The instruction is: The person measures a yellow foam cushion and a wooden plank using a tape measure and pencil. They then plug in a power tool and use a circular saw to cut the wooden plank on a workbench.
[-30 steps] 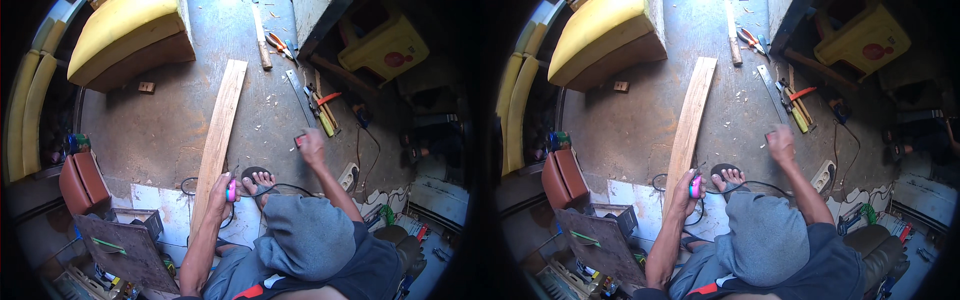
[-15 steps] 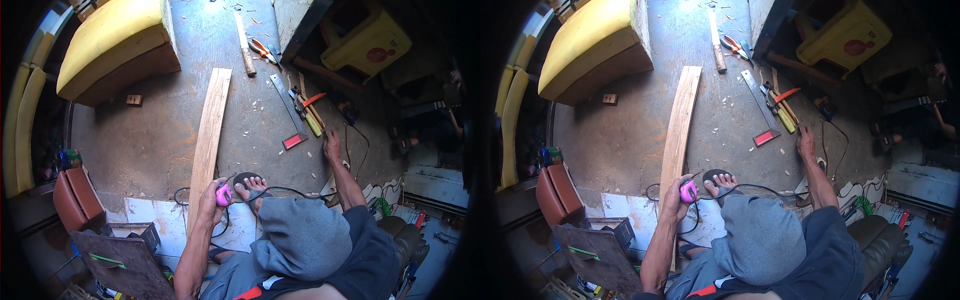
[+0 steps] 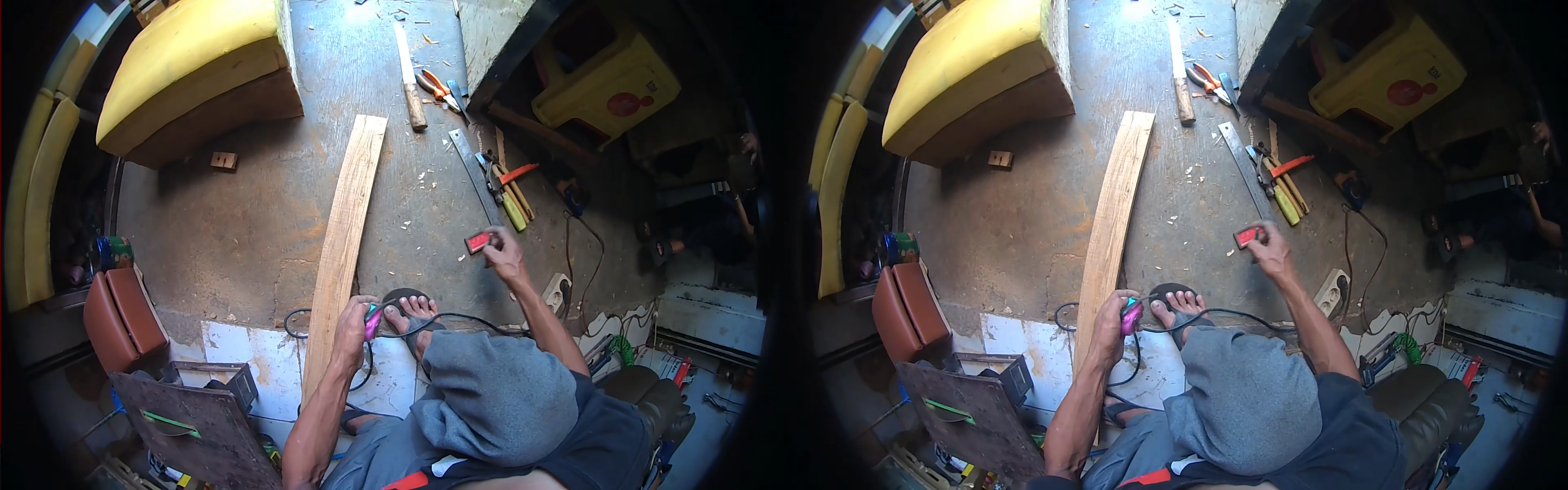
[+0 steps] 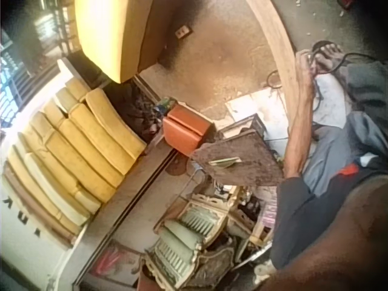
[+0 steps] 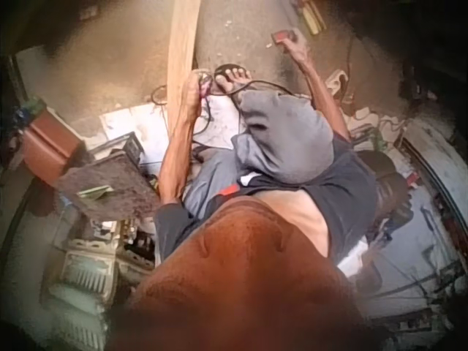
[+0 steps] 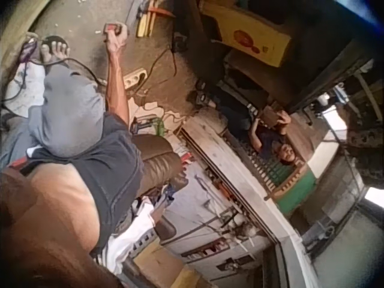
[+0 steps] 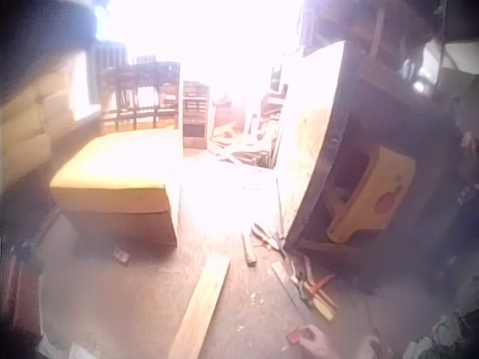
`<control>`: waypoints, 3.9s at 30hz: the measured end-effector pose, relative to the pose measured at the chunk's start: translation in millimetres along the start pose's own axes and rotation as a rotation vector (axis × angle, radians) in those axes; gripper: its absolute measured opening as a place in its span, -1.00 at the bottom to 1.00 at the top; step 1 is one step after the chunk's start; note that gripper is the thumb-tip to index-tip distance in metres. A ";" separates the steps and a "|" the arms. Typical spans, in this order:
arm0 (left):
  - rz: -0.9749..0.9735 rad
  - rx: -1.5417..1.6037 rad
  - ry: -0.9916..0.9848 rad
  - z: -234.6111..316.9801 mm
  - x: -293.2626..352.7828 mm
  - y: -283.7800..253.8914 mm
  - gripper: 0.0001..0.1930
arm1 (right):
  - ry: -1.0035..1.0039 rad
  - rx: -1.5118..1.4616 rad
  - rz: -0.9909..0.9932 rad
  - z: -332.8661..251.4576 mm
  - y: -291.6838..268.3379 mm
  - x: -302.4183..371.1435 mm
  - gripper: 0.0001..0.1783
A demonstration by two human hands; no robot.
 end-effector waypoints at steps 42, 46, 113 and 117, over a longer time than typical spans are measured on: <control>0.089 -1.114 0.562 -16.0 66.3 -22.9 -0.56 | -0.190 0.540 -0.892 -95.3 201.6 15.1 -0.54; -0.047 -1.593 0.535 -67.6 102.1 -25.2 -0.51 | -0.091 0.507 -0.814 -66.6 200.7 28.7 -0.52; 0.332 -0.161 0.188 7.7 60.1 -65.0 -0.42 | 0.121 0.197 -1.181 -121.2 254.0 85.4 -0.51; 0.547 -0.755 0.446 33.7 61.1 -52.6 -0.42 | 0.181 0.209 -1.134 -127.5 250.6 94.1 -0.53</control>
Point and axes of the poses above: each hand's wrist, its own x-axis away from the middle knuckle, its own y-axis out of the palm, z = x × y, the point moved 4 cm from there along -x, towards the middle knuckle, and after that the axes turned 4 degrees about -x, right-handed, at the moved point
